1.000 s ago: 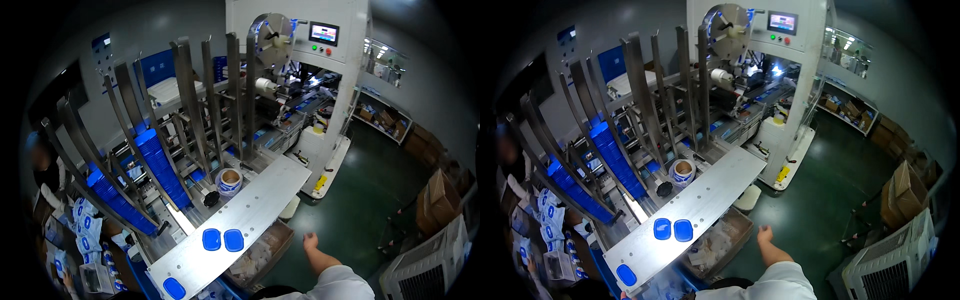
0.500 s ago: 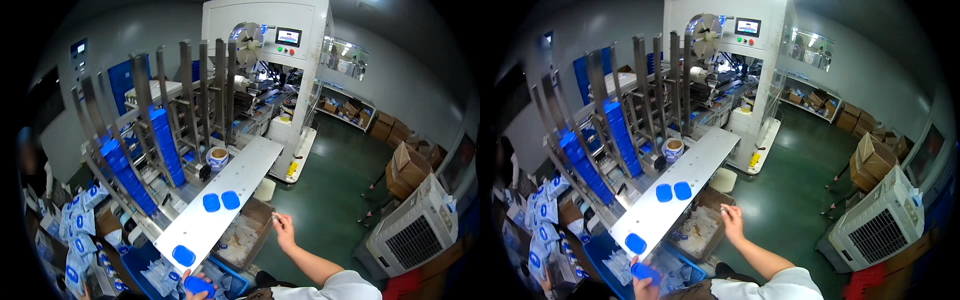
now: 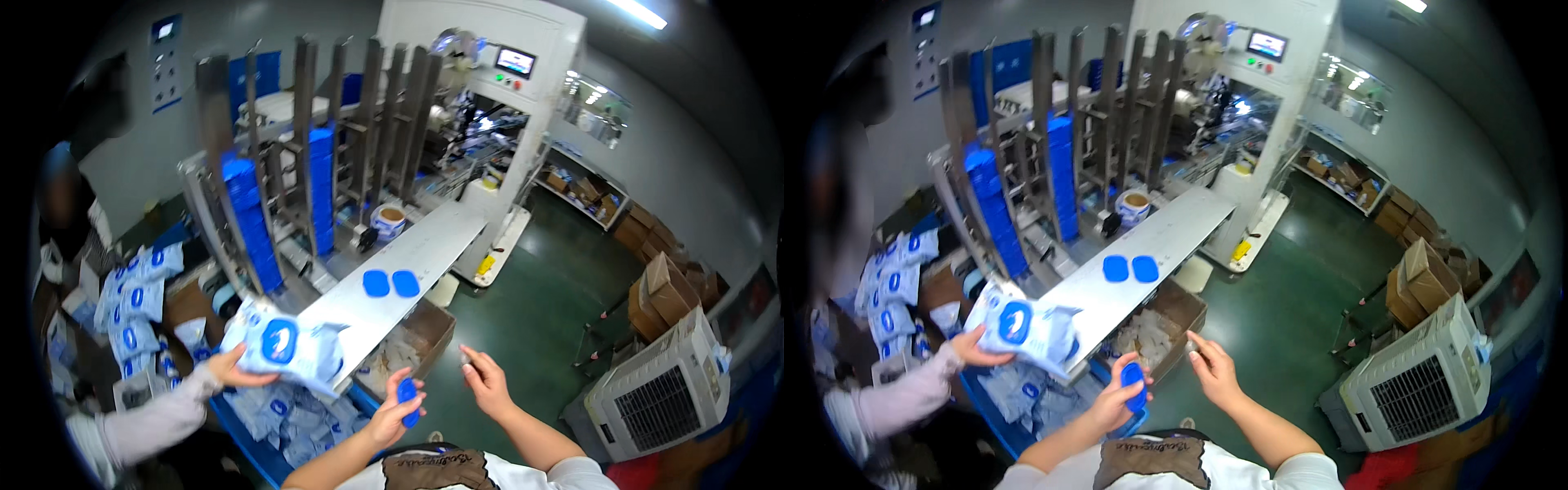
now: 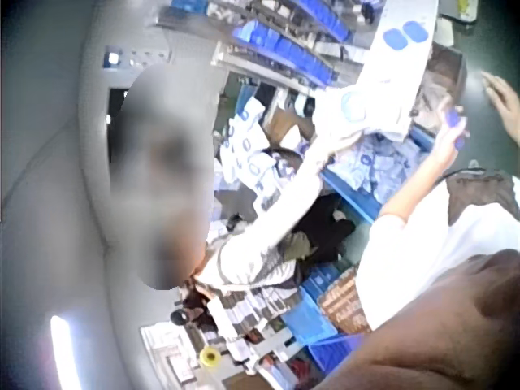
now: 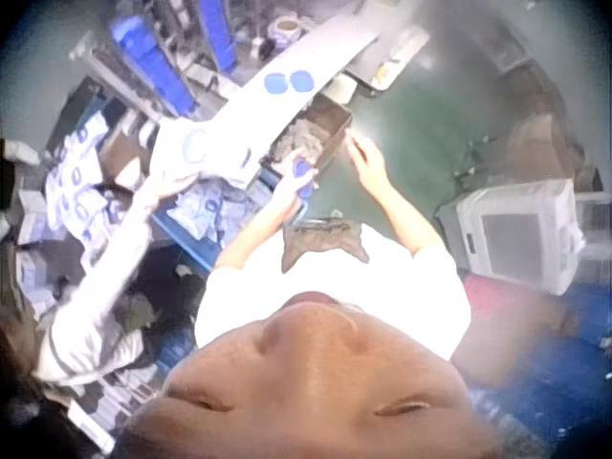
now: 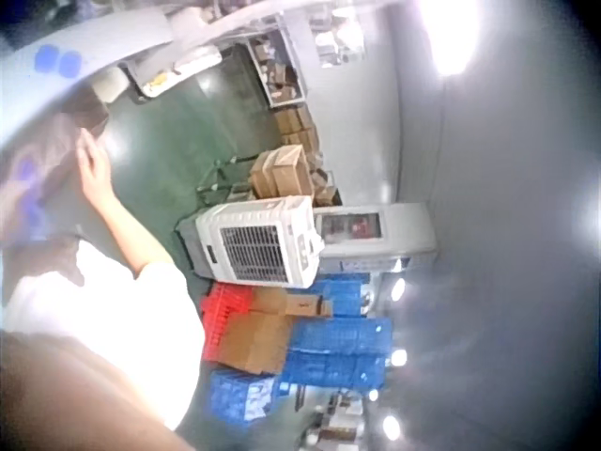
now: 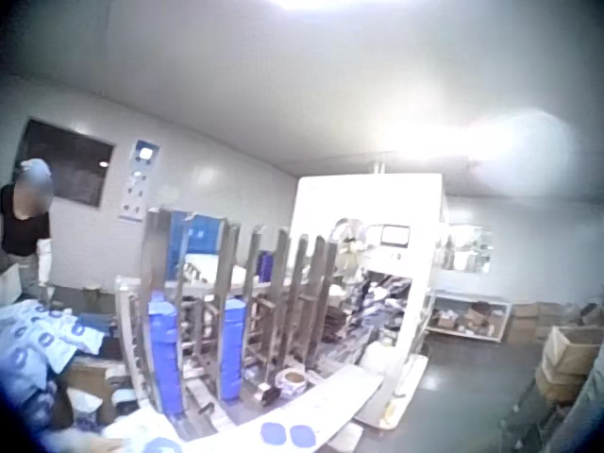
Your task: The person is handling blue plastic lids and placing them on top of a machine conveyor or into boxes, while other workers manage packages in a manufacturing facility.
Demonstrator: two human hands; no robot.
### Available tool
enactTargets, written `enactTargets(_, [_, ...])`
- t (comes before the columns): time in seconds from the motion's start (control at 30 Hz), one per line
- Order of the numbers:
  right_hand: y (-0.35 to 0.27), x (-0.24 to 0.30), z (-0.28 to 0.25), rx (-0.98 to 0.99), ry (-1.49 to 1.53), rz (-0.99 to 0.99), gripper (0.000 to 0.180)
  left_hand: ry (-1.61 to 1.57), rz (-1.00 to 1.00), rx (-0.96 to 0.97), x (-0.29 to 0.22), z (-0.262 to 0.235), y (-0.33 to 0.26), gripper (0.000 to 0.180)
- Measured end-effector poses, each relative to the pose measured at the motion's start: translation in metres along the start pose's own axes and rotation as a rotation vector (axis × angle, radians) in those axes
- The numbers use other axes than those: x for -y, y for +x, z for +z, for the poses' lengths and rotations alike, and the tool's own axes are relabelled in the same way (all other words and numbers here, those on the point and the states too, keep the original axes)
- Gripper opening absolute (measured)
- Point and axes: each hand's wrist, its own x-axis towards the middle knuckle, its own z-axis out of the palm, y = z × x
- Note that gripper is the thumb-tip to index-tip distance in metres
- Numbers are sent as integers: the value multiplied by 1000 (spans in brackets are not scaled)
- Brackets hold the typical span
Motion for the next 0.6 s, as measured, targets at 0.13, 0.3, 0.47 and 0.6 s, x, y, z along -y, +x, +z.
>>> enactTargets(0.13, [-16,2,-16,11,187,123,32,-12,-32,164,8,19,17,50])
enactTargets(0.3, [-11,1,-3,52,177,48,32,-9,-11,69,1,6,-1,47])
enactTargets(0.47, [3,12,25,248,351,27,37,-88,38,-30,3,-10,-16,46])
enactTargets(0.6, [10,17,42,462,402,2,55,-58,54,-107,-4,-9,-23,46])
